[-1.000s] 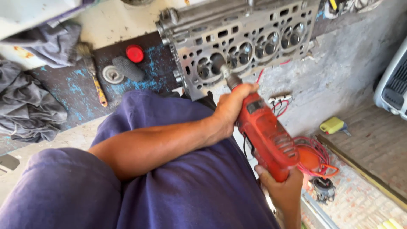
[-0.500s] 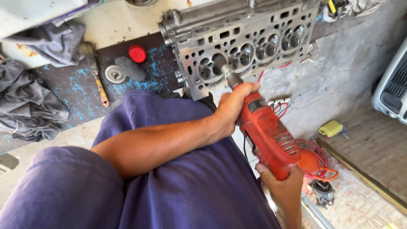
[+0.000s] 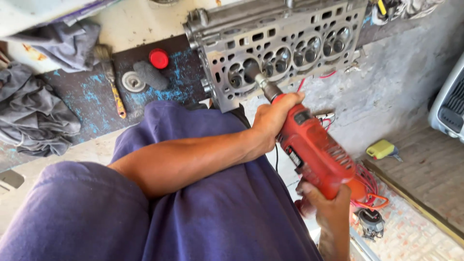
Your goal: Grinding valve seats in an engine cylinder head using a power drill
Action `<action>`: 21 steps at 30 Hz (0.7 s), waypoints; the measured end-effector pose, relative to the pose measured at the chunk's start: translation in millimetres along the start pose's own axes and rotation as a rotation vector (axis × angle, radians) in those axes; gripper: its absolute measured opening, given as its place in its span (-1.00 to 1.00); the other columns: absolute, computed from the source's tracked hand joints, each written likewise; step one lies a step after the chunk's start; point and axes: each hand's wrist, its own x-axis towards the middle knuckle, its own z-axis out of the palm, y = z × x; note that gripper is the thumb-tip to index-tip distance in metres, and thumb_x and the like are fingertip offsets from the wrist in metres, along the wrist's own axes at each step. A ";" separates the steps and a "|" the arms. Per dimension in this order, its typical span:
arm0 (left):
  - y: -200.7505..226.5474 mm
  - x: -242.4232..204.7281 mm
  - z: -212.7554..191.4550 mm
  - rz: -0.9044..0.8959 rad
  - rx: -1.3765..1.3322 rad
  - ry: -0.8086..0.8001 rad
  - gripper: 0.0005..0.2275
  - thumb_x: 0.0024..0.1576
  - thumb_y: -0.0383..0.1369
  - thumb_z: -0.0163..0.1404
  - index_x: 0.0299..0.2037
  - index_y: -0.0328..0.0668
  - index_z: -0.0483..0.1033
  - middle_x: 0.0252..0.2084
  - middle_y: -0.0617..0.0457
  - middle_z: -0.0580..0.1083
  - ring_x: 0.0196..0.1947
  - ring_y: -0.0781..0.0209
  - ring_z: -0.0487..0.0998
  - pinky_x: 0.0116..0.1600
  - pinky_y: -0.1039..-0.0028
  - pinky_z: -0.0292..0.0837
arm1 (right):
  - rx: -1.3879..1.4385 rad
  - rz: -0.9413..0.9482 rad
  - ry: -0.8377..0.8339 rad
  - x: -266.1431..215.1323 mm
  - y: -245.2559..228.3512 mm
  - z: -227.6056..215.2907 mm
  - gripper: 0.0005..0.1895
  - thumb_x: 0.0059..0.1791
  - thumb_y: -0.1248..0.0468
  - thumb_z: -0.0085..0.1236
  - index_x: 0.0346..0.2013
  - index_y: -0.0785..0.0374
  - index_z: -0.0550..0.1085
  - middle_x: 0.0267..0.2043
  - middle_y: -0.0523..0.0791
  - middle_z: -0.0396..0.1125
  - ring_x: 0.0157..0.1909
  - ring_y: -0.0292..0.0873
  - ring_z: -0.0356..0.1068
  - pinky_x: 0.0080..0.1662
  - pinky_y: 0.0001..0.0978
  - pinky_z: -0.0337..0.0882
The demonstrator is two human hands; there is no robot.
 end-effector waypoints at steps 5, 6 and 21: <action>4.9 0.3 13.2 -0.012 -0.013 0.028 -0.59 -0.30 0.01 0.14 -0.43 -0.13 0.49 -0.47 0.05 0.48 -0.53 0.22 0.43 -0.43 0.43 0.29 | 0.234 -0.102 -0.116 23.9 12.3 -11.0 -0.70 -0.15 0.38 0.26 -0.21 0.53 0.46 -0.47 0.09 0.41 -0.52 -0.06 0.42 -0.40 -0.26 0.48; 0.9 3.1 16.1 -0.007 -0.031 0.044 -0.60 -0.32 0.01 0.15 -0.43 -0.12 0.50 -0.46 0.06 0.48 -0.52 0.23 0.45 -0.42 0.44 0.30 | 0.260 -0.092 -0.135 25.7 14.6 -14.8 -0.68 -0.15 0.34 0.27 -0.21 0.51 0.45 -0.49 0.07 0.40 -0.52 -0.06 0.42 -0.40 -0.27 0.47; -8.9 7.2 26.8 -0.012 -0.041 0.108 -0.63 -0.27 -0.01 0.15 -0.44 -0.12 0.51 -0.49 0.06 0.49 -0.55 0.25 0.44 -0.42 0.47 0.32 | 0.069 0.124 0.084 26.9 30.8 -22.4 -0.52 -0.22 0.35 0.35 -0.08 0.40 0.37 -0.32 0.10 0.46 -0.39 -0.07 0.44 -0.38 -0.21 0.46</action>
